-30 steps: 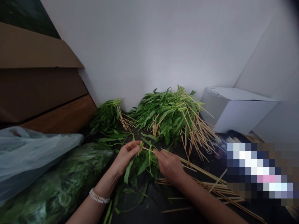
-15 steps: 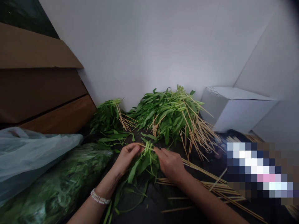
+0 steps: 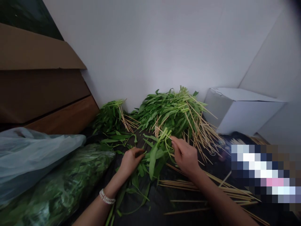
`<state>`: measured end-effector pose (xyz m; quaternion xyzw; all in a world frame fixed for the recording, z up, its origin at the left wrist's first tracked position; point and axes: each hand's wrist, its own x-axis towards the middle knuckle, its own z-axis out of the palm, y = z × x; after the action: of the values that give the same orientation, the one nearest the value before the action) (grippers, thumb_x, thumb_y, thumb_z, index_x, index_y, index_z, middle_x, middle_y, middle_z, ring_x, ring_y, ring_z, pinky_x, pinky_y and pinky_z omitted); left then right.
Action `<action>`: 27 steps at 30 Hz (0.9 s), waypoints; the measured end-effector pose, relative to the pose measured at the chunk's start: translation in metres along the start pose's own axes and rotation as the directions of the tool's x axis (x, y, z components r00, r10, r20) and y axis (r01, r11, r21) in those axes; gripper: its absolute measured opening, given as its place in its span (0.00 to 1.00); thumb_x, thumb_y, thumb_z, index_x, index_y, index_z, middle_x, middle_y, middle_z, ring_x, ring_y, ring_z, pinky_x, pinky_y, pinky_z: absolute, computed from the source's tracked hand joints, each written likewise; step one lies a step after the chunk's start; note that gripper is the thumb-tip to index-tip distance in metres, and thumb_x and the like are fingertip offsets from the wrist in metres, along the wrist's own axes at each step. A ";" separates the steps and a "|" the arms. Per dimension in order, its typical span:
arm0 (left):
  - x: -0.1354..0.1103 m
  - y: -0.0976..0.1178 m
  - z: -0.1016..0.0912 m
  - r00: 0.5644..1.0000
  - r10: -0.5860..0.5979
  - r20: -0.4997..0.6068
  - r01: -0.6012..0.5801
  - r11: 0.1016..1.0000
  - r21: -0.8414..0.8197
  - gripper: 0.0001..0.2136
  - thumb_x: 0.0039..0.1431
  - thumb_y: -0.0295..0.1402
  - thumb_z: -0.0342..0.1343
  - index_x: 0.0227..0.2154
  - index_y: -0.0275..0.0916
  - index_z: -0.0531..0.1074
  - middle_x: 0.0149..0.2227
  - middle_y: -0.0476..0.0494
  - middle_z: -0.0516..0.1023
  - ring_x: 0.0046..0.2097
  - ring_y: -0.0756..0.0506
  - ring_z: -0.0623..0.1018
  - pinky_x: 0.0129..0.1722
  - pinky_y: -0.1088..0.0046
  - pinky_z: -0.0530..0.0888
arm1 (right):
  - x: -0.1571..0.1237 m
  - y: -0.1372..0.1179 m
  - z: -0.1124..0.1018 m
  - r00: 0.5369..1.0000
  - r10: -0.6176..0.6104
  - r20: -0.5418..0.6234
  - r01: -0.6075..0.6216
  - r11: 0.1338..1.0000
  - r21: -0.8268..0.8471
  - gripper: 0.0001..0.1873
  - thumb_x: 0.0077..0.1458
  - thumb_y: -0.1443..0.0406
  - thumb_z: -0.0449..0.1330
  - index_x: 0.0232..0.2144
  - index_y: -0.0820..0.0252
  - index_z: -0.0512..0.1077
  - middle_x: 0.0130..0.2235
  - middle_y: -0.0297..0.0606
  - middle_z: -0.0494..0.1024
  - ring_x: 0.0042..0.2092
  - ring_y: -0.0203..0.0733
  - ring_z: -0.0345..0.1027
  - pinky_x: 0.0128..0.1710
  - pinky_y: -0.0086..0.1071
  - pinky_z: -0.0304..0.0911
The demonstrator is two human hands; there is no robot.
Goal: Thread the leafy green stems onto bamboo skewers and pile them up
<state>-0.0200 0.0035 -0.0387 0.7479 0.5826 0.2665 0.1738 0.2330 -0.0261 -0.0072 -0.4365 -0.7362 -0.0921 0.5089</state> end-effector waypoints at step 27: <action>0.002 0.016 -0.019 0.936 -0.290 0.200 0.280 0.266 -0.923 0.16 0.38 0.36 0.72 0.33 0.36 0.80 0.31 0.44 0.83 0.29 0.53 0.76 0.36 0.78 0.72 | -0.019 -0.022 0.017 0.935 -0.079 0.346 0.152 0.970 -0.191 0.18 0.59 0.72 0.50 0.48 0.62 0.73 0.29 0.36 0.74 0.28 0.35 0.67 0.28 0.29 0.54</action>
<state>-0.0184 0.0003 -0.0144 0.3890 0.4439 0.5214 0.6163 0.2075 -0.0398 -0.0246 -0.4539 -0.8223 -0.1251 0.3195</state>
